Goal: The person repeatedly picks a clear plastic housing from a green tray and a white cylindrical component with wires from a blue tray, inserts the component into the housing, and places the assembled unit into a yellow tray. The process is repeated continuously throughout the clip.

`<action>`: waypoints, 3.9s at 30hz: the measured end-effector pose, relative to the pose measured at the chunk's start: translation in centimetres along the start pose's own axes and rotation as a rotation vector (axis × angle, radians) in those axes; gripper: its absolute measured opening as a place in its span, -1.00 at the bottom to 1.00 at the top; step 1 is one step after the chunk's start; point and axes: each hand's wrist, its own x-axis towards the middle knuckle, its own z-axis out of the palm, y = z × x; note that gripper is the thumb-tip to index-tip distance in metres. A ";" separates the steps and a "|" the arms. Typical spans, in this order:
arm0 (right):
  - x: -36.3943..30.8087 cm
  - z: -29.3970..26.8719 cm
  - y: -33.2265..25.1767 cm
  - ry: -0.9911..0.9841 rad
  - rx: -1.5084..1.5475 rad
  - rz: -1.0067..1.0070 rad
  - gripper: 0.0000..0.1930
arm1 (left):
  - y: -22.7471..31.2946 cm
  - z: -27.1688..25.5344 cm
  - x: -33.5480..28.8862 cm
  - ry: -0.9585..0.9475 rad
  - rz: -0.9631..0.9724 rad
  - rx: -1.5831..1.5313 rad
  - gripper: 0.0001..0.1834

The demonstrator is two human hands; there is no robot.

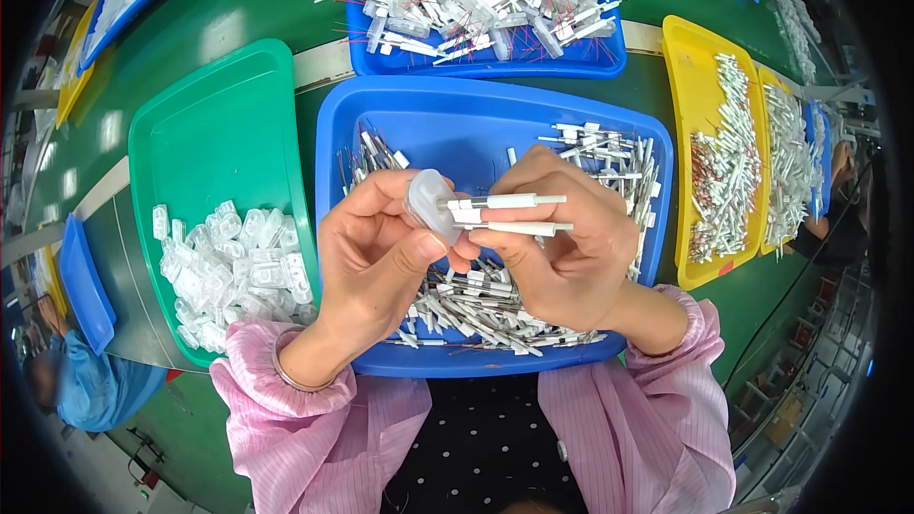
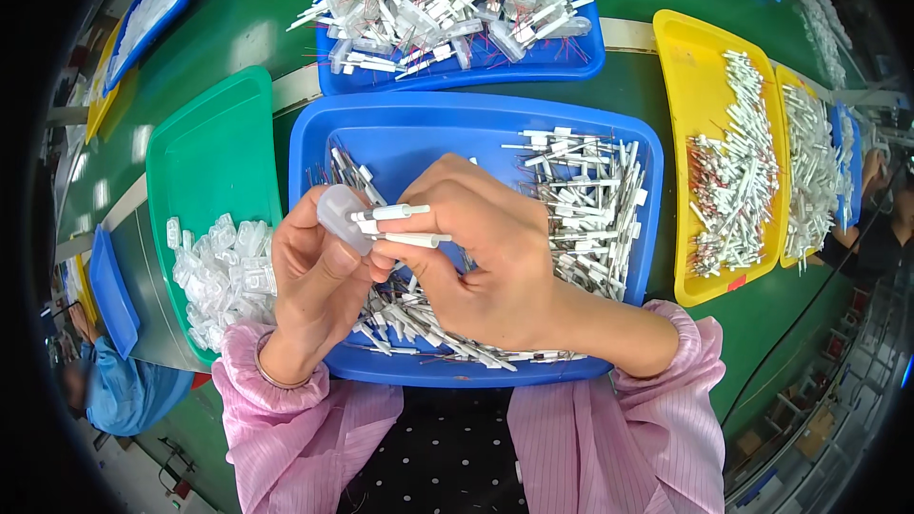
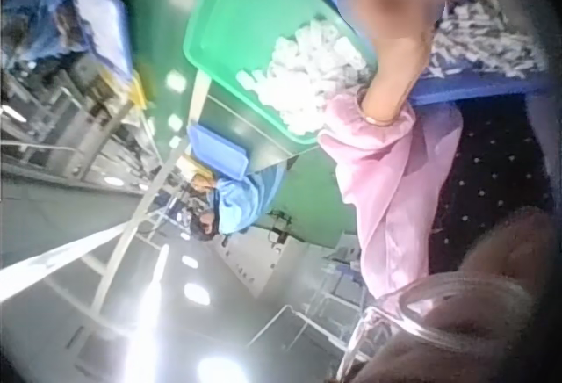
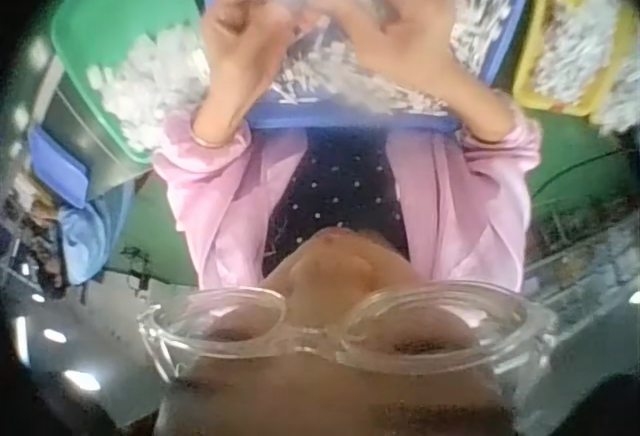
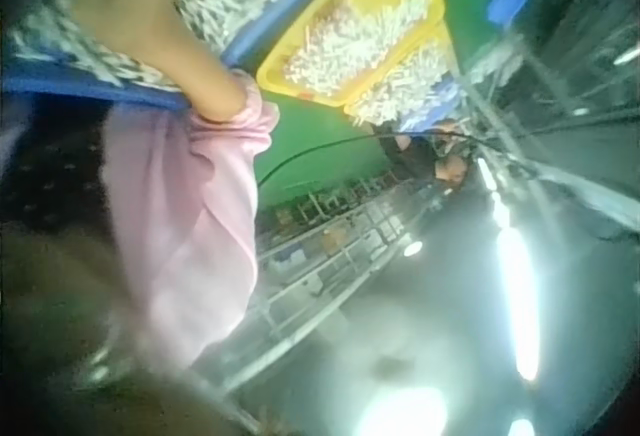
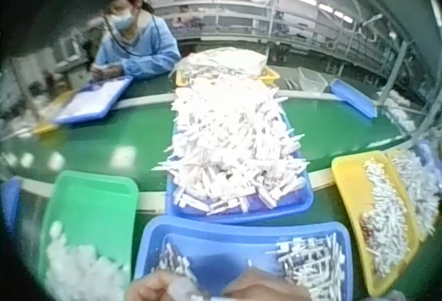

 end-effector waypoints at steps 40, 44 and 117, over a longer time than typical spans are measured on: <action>16.0 -13.2 4.8 0.005 -0.846 0.209 -0.61 | 15.4 -12.7 -4.7 0.954 -0.028 2.615 -0.94; 11.2 -9.8 -0.1 -0.144 -0.874 -0.002 -0.78 | 15.1 -15.0 -4.9 1.014 -0.214 2.411 -0.91; 1.3 -5.1 -5.2 -0.084 -0.065 0.052 -0.84 | 2.2 0.5 0.7 -0.276 0.098 0.312 -0.64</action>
